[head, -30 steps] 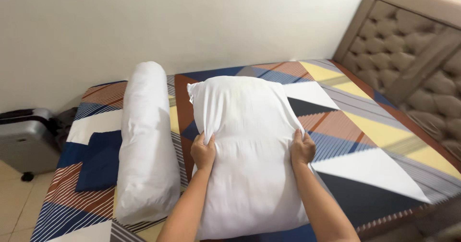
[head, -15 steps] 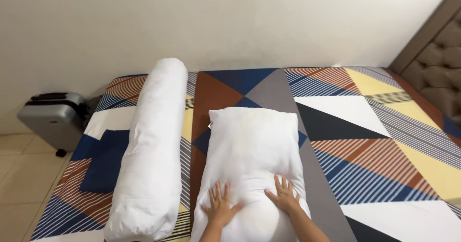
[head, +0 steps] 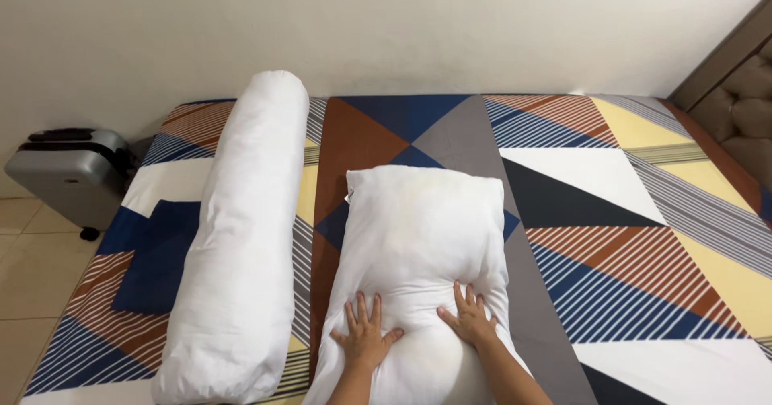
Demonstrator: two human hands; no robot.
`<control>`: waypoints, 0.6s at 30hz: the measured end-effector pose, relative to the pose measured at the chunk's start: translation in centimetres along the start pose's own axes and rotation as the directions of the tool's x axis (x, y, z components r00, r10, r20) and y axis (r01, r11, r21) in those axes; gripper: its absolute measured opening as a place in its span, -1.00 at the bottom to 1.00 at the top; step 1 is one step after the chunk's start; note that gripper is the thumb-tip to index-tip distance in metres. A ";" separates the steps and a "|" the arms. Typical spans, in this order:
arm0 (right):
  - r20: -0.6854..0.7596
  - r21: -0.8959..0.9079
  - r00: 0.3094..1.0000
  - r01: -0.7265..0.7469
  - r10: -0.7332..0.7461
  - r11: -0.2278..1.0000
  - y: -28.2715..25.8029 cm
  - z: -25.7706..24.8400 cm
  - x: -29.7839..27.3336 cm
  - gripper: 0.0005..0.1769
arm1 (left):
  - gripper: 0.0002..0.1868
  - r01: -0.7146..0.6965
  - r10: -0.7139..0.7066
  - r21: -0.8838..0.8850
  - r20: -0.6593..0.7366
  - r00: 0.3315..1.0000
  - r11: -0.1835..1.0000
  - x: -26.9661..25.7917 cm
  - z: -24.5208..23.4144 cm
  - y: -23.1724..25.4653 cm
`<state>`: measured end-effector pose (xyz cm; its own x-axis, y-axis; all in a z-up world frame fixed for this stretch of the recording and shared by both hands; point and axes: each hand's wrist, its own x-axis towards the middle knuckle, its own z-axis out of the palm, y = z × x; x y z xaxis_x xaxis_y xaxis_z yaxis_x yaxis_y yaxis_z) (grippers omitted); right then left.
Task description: The person spreads a patterned sheet over a mattress and tucks the edges in before placing a bolster and a pillow on the bed.
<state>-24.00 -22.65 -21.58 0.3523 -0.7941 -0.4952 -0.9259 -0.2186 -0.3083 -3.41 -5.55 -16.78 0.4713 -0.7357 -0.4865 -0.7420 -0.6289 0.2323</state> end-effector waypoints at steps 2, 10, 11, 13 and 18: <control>-0.018 0.012 1.000 0.000 0.000 1.000 0.1 0.2 -0.7 0.14 | 0.07 0.004 -0.003 0.016 -0.016 1.000 1.000 -0.5 0.0 0.1; -0.092 0.059 0.996 0.005 0.000 0.998 1.3 0.8 -4.3 0.15 | 0.17 0.008 -0.013 -0.046 -0.098 0.995 0.999 -3.2 1.1 -1.1; -0.110 0.074 0.994 -0.001 0.010 0.997 1.3 0.8 -4.8 0.16 | 0.24 0.029 -0.037 -0.089 -0.091 0.995 0.996 -3.3 1.1 -1.3; -0.133 0.088 0.991 -0.003 0.015 0.996 1.2 0.4 -5.7 0.17 | 0.36 0.138 -0.153 -0.144 -0.104 0.983 0.980 -3.5 1.5 -1.8; -0.214 0.245 0.935 -0.228 0.282 0.942 -0.2 -0.8 -8.6 0.51 | 0.53 0.306 -0.415 -0.399 -0.221 0.882 0.864 -4.3 2.2 -2.8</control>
<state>-27.00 -16.19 -16.61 0.0392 -0.9259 -0.3759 -0.9193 0.1140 -0.3767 -4.41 -0.10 -17.24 0.8294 -0.4439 -0.3392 -0.3066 -0.8692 0.3879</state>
